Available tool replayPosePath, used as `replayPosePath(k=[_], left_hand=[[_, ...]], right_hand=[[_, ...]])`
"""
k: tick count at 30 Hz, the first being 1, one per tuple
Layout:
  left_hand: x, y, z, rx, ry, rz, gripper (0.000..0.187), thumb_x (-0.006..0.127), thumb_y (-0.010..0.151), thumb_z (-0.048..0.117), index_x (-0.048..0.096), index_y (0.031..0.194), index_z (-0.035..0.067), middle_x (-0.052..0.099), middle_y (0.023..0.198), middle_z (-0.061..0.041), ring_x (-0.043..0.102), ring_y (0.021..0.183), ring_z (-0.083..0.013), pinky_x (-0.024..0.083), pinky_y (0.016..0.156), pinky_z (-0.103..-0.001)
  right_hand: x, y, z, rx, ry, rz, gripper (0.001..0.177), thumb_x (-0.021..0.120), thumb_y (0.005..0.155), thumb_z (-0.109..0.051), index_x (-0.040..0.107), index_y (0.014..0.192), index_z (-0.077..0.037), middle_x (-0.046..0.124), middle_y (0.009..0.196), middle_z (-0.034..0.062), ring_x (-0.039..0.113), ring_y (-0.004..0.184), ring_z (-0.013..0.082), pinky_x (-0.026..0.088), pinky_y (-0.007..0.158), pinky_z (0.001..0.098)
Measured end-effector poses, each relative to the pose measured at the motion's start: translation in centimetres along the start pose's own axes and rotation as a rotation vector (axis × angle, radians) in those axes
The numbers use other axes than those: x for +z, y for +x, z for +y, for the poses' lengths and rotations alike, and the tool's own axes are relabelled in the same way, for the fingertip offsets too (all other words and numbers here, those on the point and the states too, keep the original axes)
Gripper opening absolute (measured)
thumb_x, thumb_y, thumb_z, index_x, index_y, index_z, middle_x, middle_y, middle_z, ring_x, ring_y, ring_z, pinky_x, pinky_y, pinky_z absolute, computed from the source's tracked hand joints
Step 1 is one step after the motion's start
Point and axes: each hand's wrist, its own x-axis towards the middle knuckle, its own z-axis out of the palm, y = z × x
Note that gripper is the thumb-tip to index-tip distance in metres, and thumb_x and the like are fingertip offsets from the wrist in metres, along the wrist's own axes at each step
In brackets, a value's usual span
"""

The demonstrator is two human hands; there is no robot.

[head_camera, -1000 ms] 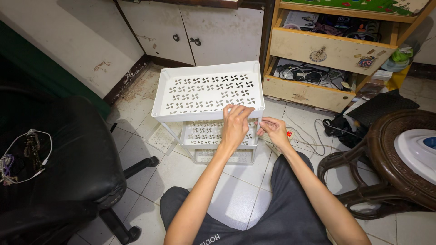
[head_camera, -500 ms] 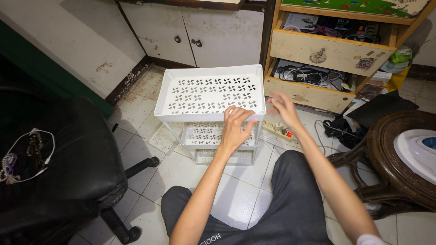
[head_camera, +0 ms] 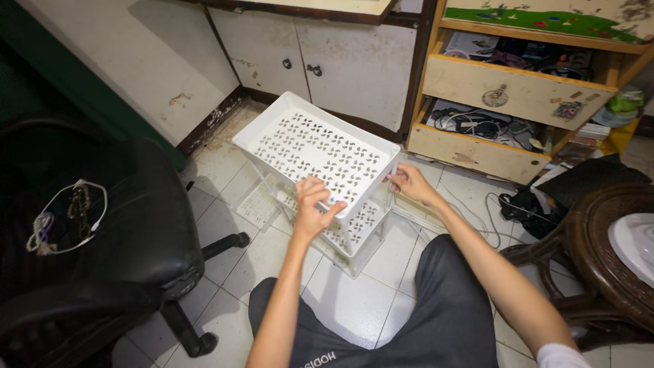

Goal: The person assembles a white plastic storage rack by inserting vertical support poles into the corners of perforated trays and stacking them. The person then stands and places the assembled rack upright on the floor.

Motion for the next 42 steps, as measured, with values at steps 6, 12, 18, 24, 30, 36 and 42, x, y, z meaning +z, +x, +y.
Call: replayPosePath(k=[6, 12, 18, 24, 30, 36, 42], left_hand=[[-5.6, -0.7, 0.3, -0.155, 0.164, 0.142, 0.022, 0.068, 0.067, 0.024, 0.056, 0.075, 0.007, 0.054, 0.109, -0.015, 0.035, 0.115, -0.0318, 0.015, 0.101, -0.047], [-7.7, -0.4, 9.0, -0.268, 0.369, 0.089, 0.035, 0.063, 0.075, 0.017, 0.057, 0.109, 0.007, 0.047, 0.121, -0.02, 0.035, 0.12, -0.035, 0.014, 0.102, -0.051], [-2.9, 0.7, 14.0, -0.204, 0.196, -0.052, 0.033, 0.054, 0.077, 0.003, 0.053, 0.11, -0.001, 0.059, 0.098, -0.016, 0.052, 0.095, -0.0296, 0.036, 0.089, -0.039], [-1.6, 0.5, 13.0, -0.13, 0.251, -0.111, 0.041, 0.055, 0.067, -0.003, 0.058, 0.107, 0.003, 0.061, 0.08, -0.012, 0.056, 0.077, -0.0272, 0.041, 0.074, -0.036], [-1.0, 0.5, 12.4, -0.18, 0.282, -0.171, 0.05, 0.053, 0.063, -0.006, 0.059, 0.111, 0.005, 0.058, 0.071, -0.01, 0.054, 0.069, -0.0257, 0.041, 0.069, -0.036], [-1.7, 1.0, 12.5, -0.241, 0.305, -0.268, 0.049, 0.05, 0.064, -0.007, 0.061, 0.11, 0.007, 0.062, 0.083, -0.012, 0.056, 0.076, -0.0259, 0.041, 0.075, -0.036], [-3.2, -2.4, 13.2, -0.331, 0.428, 0.24, 0.054, 0.061, 0.074, 0.019, 0.041, 0.119, -0.003, 0.045, 0.117, -0.024, 0.038, 0.114, -0.0377, 0.023, 0.095, -0.045]], right_hand=[[4.4, -4.0, -2.8, -0.017, 0.001, 0.034, 0.018, 0.055, 0.083, -0.009, 0.059, 0.094, 0.005, 0.064, 0.077, 0.0073, 0.057, 0.056, 0.0102, 0.048, 0.052, 0.0227], [7.4, -6.1, -6.1, -0.026, 0.098, -0.061, 0.021, 0.053, 0.082, -0.009, 0.058, 0.099, 0.003, 0.064, 0.08, 0.0048, 0.059, 0.058, 0.0097, 0.049, 0.055, 0.023], [9.0, -7.7, -6.8, -0.003, 0.157, -0.131, 0.02, 0.052, 0.085, -0.011, 0.06, 0.095, 0.004, 0.062, 0.072, 0.0077, 0.059, 0.061, 0.0111, 0.049, 0.057, 0.024], [9.0, -7.8, -6.0, -0.029, 0.197, -0.162, 0.021, 0.053, 0.086, -0.013, 0.06, 0.088, 0.007, 0.061, 0.067, 0.0076, 0.059, 0.062, 0.0116, 0.049, 0.058, 0.0238], [8.4, -7.6, -6.4, -0.02, 0.154, -0.2, 0.019, 0.054, 0.084, -0.011, 0.06, 0.09, 0.006, 0.062, 0.068, 0.008, 0.06, 0.062, 0.0116, 0.049, 0.058, 0.0237], [4.6, -3.7, -8.6, 0.006, 0.162, -0.11, 0.031, 0.045, 0.082, -0.021, 0.057, 0.1, 0.001, 0.064, 0.078, 0.007, 0.06, 0.072, 0.0133, 0.047, 0.065, 0.0266], [7.9, -3.3, -10.5, 0.181, 0.127, -0.133, 0.037, 0.039, 0.087, -0.036, 0.054, 0.102, -0.005, 0.058, 0.092, 0.0039, 0.051, 0.084, 0.0095, 0.043, 0.07, 0.022]])
